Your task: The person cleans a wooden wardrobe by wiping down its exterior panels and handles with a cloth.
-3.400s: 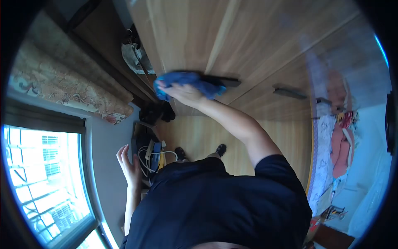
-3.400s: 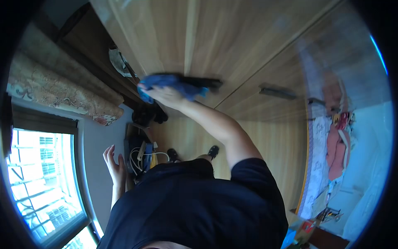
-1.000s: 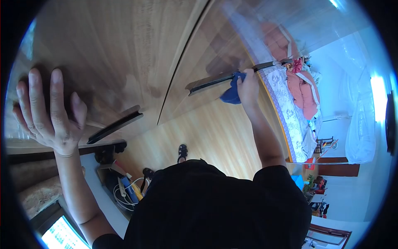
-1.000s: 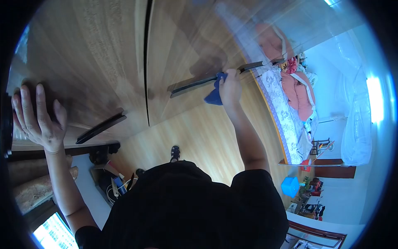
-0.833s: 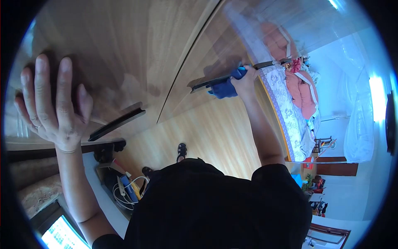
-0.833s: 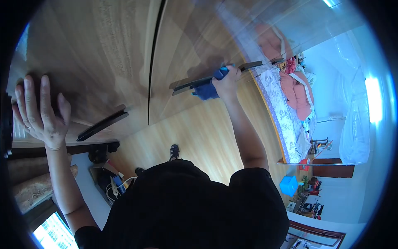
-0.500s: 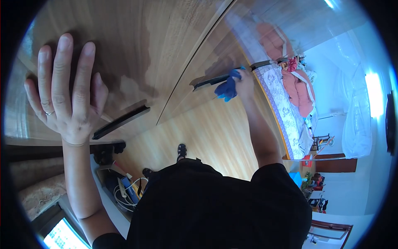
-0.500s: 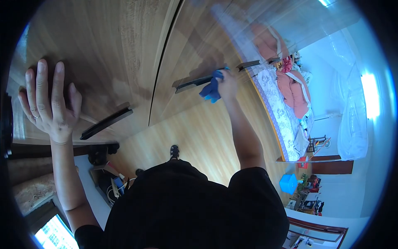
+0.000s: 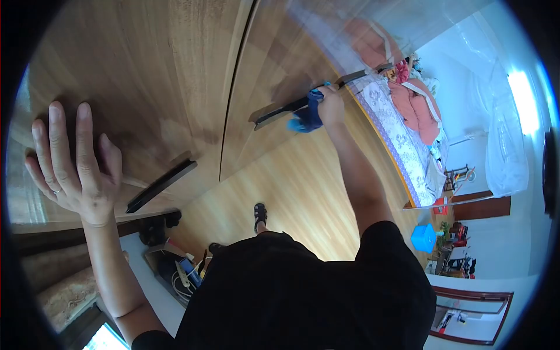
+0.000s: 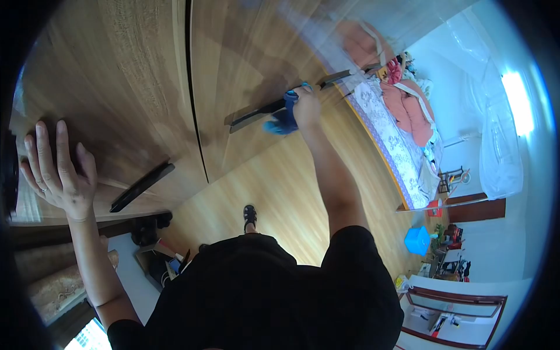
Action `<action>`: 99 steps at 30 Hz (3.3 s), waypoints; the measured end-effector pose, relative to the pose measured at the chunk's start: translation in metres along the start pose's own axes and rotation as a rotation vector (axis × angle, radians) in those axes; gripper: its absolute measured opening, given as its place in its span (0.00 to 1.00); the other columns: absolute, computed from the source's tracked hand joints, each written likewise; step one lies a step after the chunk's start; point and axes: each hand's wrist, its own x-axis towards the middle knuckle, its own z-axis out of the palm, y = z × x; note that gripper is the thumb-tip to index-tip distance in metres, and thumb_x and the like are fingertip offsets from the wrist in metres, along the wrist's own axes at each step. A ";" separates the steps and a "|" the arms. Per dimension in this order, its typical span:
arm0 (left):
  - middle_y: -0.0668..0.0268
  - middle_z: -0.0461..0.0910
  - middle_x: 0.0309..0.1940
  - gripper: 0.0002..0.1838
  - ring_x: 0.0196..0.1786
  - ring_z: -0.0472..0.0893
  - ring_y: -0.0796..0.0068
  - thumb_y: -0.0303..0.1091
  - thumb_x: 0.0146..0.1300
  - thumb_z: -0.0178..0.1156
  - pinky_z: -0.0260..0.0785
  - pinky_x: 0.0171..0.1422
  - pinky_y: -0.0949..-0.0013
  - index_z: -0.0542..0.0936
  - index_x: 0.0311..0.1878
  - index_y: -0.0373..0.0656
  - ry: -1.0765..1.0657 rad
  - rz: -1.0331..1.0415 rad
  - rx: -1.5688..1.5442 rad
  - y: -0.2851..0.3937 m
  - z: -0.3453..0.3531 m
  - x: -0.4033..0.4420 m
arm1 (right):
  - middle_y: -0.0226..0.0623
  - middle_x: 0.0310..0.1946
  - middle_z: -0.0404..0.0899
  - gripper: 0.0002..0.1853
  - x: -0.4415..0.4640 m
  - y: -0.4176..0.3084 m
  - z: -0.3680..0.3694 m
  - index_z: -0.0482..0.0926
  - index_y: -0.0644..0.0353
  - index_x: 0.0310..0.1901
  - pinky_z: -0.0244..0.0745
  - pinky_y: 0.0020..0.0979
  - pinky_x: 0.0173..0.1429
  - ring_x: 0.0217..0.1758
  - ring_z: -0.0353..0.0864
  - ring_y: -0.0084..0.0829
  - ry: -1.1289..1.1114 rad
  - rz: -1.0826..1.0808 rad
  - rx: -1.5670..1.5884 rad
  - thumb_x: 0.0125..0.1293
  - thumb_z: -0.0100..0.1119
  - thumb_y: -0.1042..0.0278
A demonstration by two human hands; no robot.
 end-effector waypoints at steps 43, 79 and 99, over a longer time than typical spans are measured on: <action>0.54 0.75 0.69 0.22 0.72 0.73 0.51 0.22 0.66 0.61 0.59 0.78 0.48 0.79 0.63 0.43 -0.157 -0.323 -0.765 0.071 -0.064 -0.026 | 0.41 0.57 0.79 0.21 -0.213 -0.164 0.024 0.71 0.60 0.63 0.76 0.43 0.68 0.63 0.81 0.37 -0.724 0.574 2.052 0.69 0.56 0.80; 0.63 0.82 0.36 0.22 0.33 0.84 0.58 0.26 0.44 0.72 0.77 0.37 0.58 0.79 0.46 0.43 -0.776 -0.079 -1.287 0.201 -0.144 -0.065 | 0.30 0.37 0.84 0.16 -0.187 -0.115 -0.061 0.87 0.52 0.40 0.78 0.36 0.57 0.55 0.83 0.42 -0.658 -0.162 0.284 0.47 0.74 0.59; 0.58 0.75 0.57 0.11 0.58 0.79 0.63 0.23 0.69 0.63 0.80 0.58 0.63 0.78 0.53 0.38 -0.026 0.095 -0.123 -0.022 -0.067 -0.003 | 0.38 0.60 0.81 0.22 -0.037 -0.115 -0.078 0.75 0.65 0.64 0.73 0.36 0.70 0.63 0.81 0.31 -0.050 0.085 1.495 0.74 0.59 0.63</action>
